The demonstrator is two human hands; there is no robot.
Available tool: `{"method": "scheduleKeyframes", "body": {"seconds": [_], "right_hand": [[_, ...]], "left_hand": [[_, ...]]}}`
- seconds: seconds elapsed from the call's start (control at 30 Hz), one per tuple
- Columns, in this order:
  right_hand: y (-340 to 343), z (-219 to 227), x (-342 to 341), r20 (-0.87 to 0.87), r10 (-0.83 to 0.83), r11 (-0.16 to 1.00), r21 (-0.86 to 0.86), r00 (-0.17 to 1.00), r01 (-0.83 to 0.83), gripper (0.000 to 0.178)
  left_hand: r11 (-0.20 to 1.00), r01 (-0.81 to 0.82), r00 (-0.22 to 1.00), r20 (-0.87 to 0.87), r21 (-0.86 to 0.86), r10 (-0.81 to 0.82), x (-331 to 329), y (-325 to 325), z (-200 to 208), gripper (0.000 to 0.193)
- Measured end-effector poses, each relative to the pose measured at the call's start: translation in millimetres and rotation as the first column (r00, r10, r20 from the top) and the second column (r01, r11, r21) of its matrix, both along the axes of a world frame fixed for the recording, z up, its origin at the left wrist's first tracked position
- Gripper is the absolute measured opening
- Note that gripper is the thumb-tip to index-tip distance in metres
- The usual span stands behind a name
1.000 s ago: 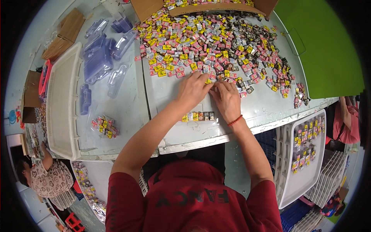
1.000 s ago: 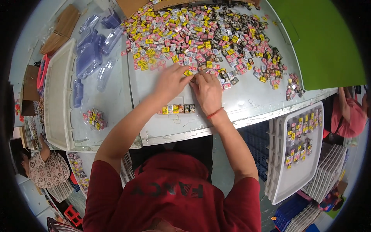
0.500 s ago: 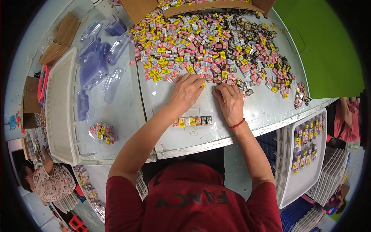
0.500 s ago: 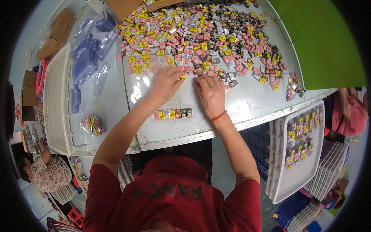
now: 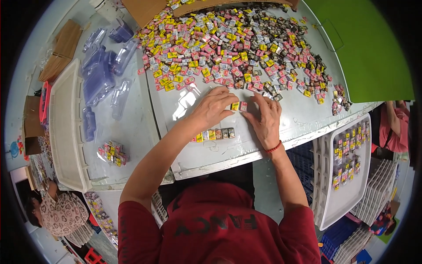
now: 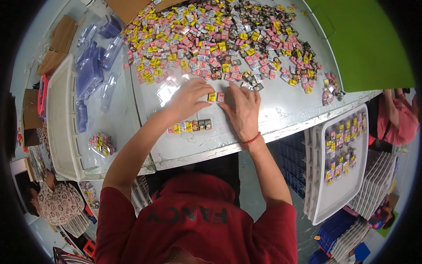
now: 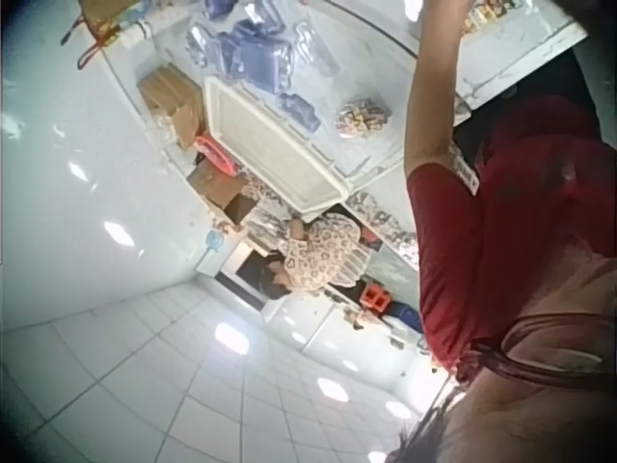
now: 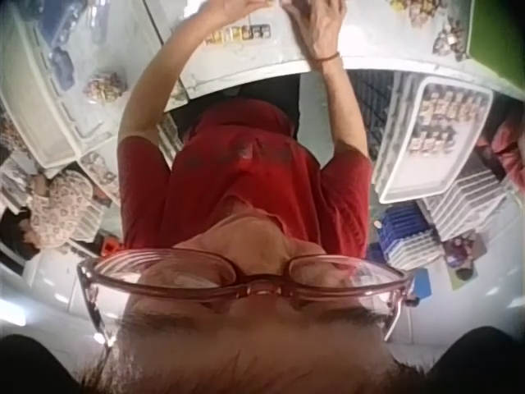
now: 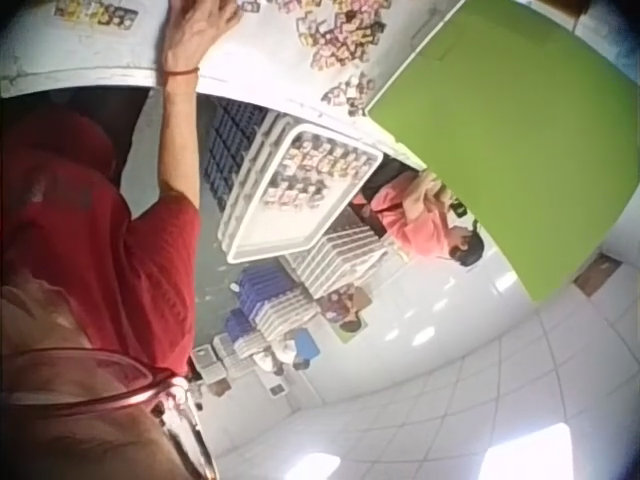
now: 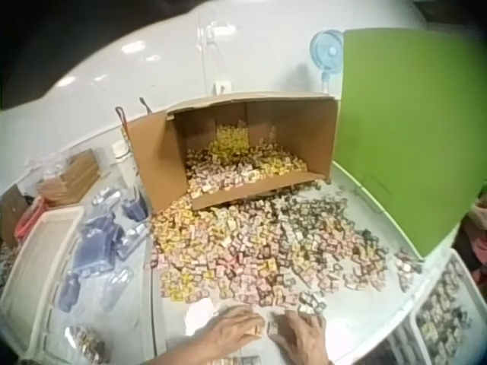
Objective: Sort small colorful toy pieces and place them into clear plastic containers for packaging.
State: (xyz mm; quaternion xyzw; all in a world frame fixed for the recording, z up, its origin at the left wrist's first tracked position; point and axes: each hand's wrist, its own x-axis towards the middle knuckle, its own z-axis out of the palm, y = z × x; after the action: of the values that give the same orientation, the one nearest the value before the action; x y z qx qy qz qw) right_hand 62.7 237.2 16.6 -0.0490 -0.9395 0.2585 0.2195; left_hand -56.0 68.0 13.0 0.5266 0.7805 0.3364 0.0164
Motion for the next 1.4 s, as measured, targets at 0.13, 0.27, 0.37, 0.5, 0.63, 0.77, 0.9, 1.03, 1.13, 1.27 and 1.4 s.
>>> {"method": "scheduleKeyframes", "body": {"seconds": [0.13, 0.27, 0.37, 0.5, 0.63, 0.77, 0.9, 1.03, 1.13, 1.27, 1.4], "right_hand": [[26, -1, 19, -0.036, -0.141, 0.987, 0.074, 0.989, 0.143, 0.048], [34, -5, 34, -0.046, -0.221, 0.972, 0.068, 0.974, 0.224, 0.04], [33, -4, 38, -0.068, -0.244, 0.966, 0.066, 0.967, 0.249, 0.036], [31, 3, 28, -0.116, -0.221, 0.972, 0.055, 0.968, 0.229, 0.028], [31, 12, 3, -0.14, -0.114, 0.984, 0.121, 0.984, 0.131, 0.02], [20, 17, -29, -0.163, -0.017, 0.97, 0.236, 0.987, 0.056, 0.021], [8, 14, -51, -0.125, 0.055, 0.956, 0.294, 0.991, -0.016, 0.024], [11, 0, -59, -0.031, 0.001, 0.91, 0.414, 1.0, 0.012, 0.025], [11, -2, -53, -0.055, 0.037, 0.945, 0.326, 0.998, -0.017, 0.026], [0, -2, -51, -0.066, -0.005, 0.969, 0.246, 0.998, 0.021, 0.021], [-8, -8, -55, -0.116, -0.013, 0.933, 0.355, 0.993, 0.054, 0.016]], "left_hand": [[0.999, 0.048, 0.999, -0.017, 0.013, -0.048, -2, 8, 3, 0.037], [0.993, 0.111, 0.993, 0.052, -0.03, -0.11, 3, 18, -2, 0.038], [0.995, 0.09, 0.994, 0.059, 0.05, -0.093, 5, 22, -2, 0.036], [0.988, 0.148, 0.987, 0.063, 0.044, -0.15, 3, 25, -7, 0.026], [0.99, 0.13, 0.991, -0.039, 0.061, -0.128, 6, 26, -12, 0.017], [0.995, 0.094, 0.995, -0.016, 0.031, -0.094, 4, 14, -13, 0.017], [0.999, 0.024, 0.998, -0.06, 0.021, -0.022, -2, -2, -9, 0.017], [0.999, 0.006, 0.999, -0.039, 0.032, -0.005, 0, -9, -9, 0.016], [0.998, -0.06, 0.998, -0.006, 0.031, 0.06, 3, -18, -2, 0.019], [0.994, -0.096, 0.995, -0.005, 0.05, 0.097, 2, -28, -10, 0.016], [0.986, -0.115, 0.992, 0.072, 0.121, 0.107, 5, -29, -22, 0.016]]}}
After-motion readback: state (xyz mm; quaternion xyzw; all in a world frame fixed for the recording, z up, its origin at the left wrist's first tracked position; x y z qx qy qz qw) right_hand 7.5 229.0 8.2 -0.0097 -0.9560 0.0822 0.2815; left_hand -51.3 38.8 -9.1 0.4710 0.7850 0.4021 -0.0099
